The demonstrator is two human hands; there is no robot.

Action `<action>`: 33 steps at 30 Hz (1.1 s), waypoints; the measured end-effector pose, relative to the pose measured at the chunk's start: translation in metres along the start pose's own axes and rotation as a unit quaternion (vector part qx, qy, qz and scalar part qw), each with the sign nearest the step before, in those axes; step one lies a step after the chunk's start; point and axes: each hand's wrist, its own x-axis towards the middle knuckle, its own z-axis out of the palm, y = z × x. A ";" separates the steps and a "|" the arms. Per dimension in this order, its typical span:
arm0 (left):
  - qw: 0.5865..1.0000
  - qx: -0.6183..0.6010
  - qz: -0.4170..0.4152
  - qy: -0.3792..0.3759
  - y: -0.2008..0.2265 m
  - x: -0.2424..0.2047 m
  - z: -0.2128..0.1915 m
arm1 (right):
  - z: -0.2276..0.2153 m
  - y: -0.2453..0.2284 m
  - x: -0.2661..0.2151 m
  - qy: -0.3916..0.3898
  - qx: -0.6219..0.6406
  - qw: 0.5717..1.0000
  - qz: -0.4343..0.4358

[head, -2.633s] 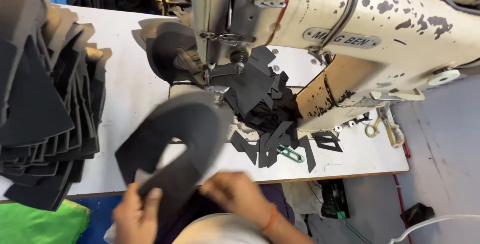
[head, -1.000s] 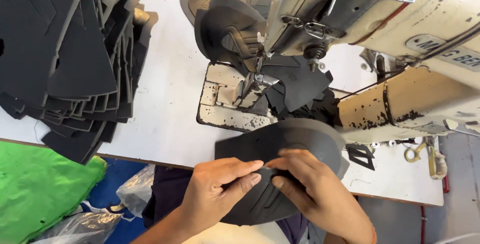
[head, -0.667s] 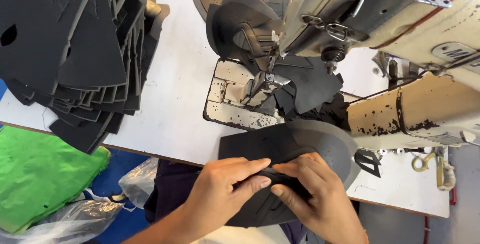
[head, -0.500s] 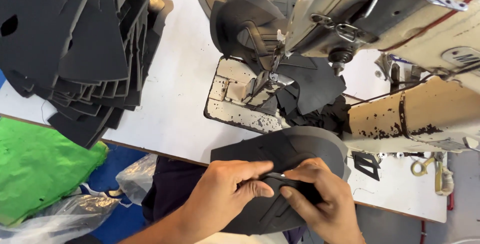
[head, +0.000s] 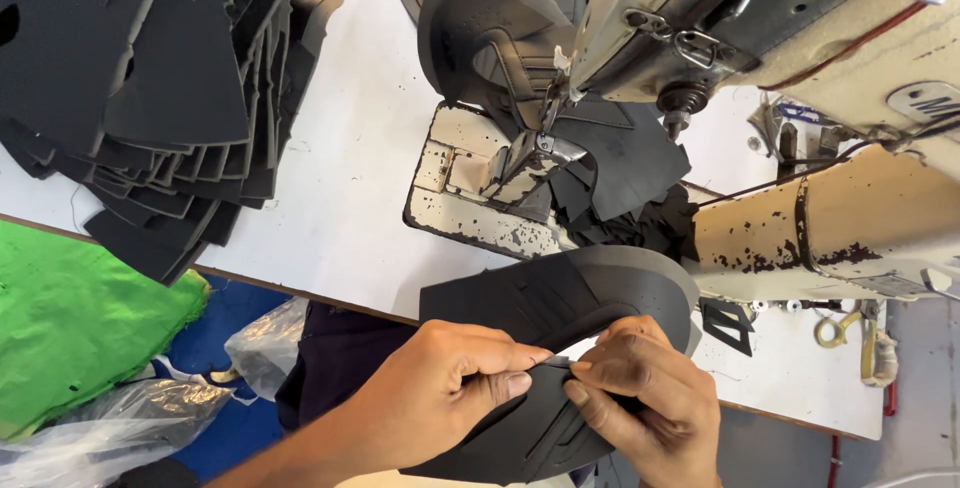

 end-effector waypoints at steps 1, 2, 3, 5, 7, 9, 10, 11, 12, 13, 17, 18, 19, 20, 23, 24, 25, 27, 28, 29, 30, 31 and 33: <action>1.000 -0.007 0.000 -0.002 0.000 -0.001 0.000 | 0.000 0.000 0.000 -0.003 -0.002 1.000 0.003; 1.000 -0.013 0.000 -0.004 -0.001 -0.001 0.000 | 0.000 -0.001 0.000 -0.006 -0.005 1.000 0.006; 1.000 -0.013 0.000 -0.004 -0.002 -0.001 0.000 | 0.001 -0.001 0.000 -0.005 -0.005 1.000 0.006; 0.999 -0.037 -0.018 -0.005 -0.004 -0.001 0.001 | 0.002 -0.002 0.000 -0.002 0.014 1.000 0.010; 0.998 -0.058 -0.018 -0.005 -0.004 -0.001 0.001 | 0.003 -0.004 0.002 0.001 0.018 1.000 0.008; 0.997 -0.080 -0.019 -0.005 -0.005 0.000 0.003 | 0.004 -0.004 0.003 0.004 0.022 1.000 0.006; 0.997 -0.068 -0.024 0.012 -0.006 0.002 0.004 | 0.005 -0.004 0.002 0.009 0.029 0.999 0.020; 0.998 -0.055 -0.029 0.030 -0.007 0.003 0.005 | 0.005 -0.004 0.002 0.013 0.037 0.999 0.033; 0.998 -0.054 -0.030 0.027 -0.009 0.004 0.006 | 0.005 -0.004 0.002 0.015 0.036 0.999 0.035; 0.996 -0.052 -0.054 0.039 -0.010 0.005 0.008 | 0.005 -0.004 0.003 0.010 0.040 0.999 0.035; 0.991 -0.044 -0.118 0.042 -0.005 0.007 0.009 | 0.000 -0.003 0.002 -0.008 0.075 0.995 0.059; 0.991 -0.044 -0.118 0.040 -0.007 0.007 0.009 | -0.001 -0.001 -0.001 -0.006 0.074 0.995 0.060; 0.993 -0.053 -0.096 0.041 -0.008 0.008 0.010 | -0.001 0.000 -0.004 0.006 0.094 0.991 0.096; 0.994 -0.062 -0.072 0.043 -0.009 0.008 0.010 | -0.002 0.002 -0.007 0.018 0.113 0.985 0.130; 0.993 -0.079 -0.074 0.035 -0.010 0.008 0.009 | -0.008 -0.002 -0.003 -0.017 0.114 0.990 0.080; 0.994 -0.078 -0.074 0.033 -0.009 0.008 0.010 | -0.008 -0.005 -0.002 -0.015 0.115 0.990 0.080; 0.997 -0.048 -0.052 0.040 -0.009 0.007 0.010 | -0.008 -0.007 -0.001 -0.016 0.105 0.992 0.072; 0.998 -0.017 -0.027 0.045 -0.005 0.007 0.013 | -0.007 -0.007 -0.002 -0.015 0.093 0.993 0.064; 0.997 0.004 -0.048 0.059 -0.002 0.008 0.015 | -0.006 -0.004 -0.003 -0.005 0.075 0.996 0.054; 0.995 0.025 -0.069 0.073 0.001 0.008 0.017 | -0.005 -0.002 -0.005 0.005 0.057 0.997 0.045; 0.995 0.026 -0.066 0.073 -0.002 0.010 0.020 | -0.007 -0.002 -0.006 0.006 0.056 0.998 0.043; 0.993 -0.008 -0.099 0.057 -0.004 0.012 0.023 | -0.008 -0.003 -0.007 0.015 0.051 0.997 0.053; 0.990 -0.040 -0.128 0.042 -0.010 0.018 0.032 | -0.016 -0.006 -0.009 0.025 0.045 0.997 0.060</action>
